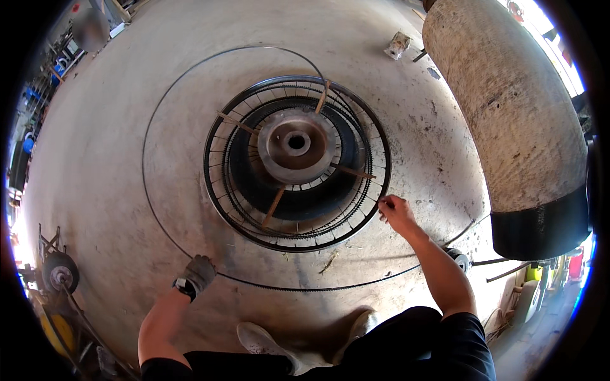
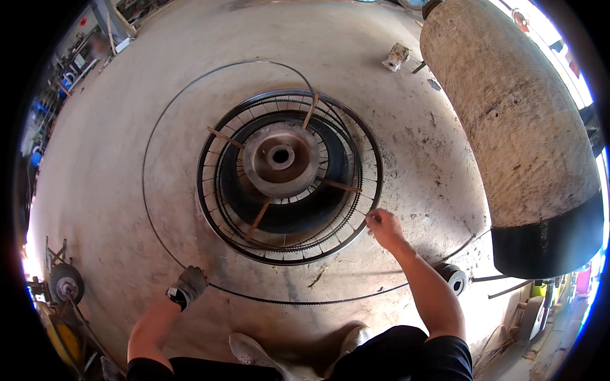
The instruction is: The person sits on the floor and arranges a long metal chain around a circular metal frame. They then move to a large rotating wooden cylinder and use a hammer to drive nails into a black mesh band wrapped around it.
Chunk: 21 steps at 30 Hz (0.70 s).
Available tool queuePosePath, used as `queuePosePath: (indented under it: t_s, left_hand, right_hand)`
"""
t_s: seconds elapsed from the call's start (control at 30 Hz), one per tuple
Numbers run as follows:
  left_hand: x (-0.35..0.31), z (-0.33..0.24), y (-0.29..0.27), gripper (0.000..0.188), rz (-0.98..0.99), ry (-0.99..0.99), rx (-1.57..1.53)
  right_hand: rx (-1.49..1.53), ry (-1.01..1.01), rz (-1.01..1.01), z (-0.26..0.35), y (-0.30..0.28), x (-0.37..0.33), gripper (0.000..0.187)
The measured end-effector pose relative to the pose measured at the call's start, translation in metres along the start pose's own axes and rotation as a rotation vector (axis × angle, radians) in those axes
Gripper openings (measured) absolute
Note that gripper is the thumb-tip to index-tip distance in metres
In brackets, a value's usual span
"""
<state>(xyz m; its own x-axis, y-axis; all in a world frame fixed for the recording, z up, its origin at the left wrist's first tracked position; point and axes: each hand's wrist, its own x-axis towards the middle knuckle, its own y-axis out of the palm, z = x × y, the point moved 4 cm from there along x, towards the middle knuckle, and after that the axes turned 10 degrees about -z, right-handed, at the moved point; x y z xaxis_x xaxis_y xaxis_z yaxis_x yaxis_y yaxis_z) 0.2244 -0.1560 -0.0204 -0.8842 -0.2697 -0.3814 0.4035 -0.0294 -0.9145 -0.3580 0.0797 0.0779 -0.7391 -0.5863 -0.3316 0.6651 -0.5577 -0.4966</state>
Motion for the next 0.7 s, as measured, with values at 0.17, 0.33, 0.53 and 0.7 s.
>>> queuePosePath:
  t_s: [0.17,0.33,0.53,0.7]
  left_hand:
    - [-0.056,-0.013,-0.079,0.02,0.05,-0.045,-0.149]
    - [-0.125,0.02,-0.091,0.018,0.237,-0.241,-0.121]
    - [-0.214,0.155,-0.053,0.027,-0.07,-0.592,-0.031]
    - [-0.259,0.246,-0.064,0.014,-0.049,-0.649,0.09]
  right_hand:
    - [-0.329,-0.335,0.036,-0.029,-0.013,-0.076,0.018]
    - [-0.417,-0.337,0.036,-0.049,-0.026,-0.107,0.024]
    - [-0.507,-0.332,0.04,-0.035,-0.037,-0.114,0.033]
    - [-0.583,-0.475,0.094,-0.018,-0.052,-0.157,0.041]
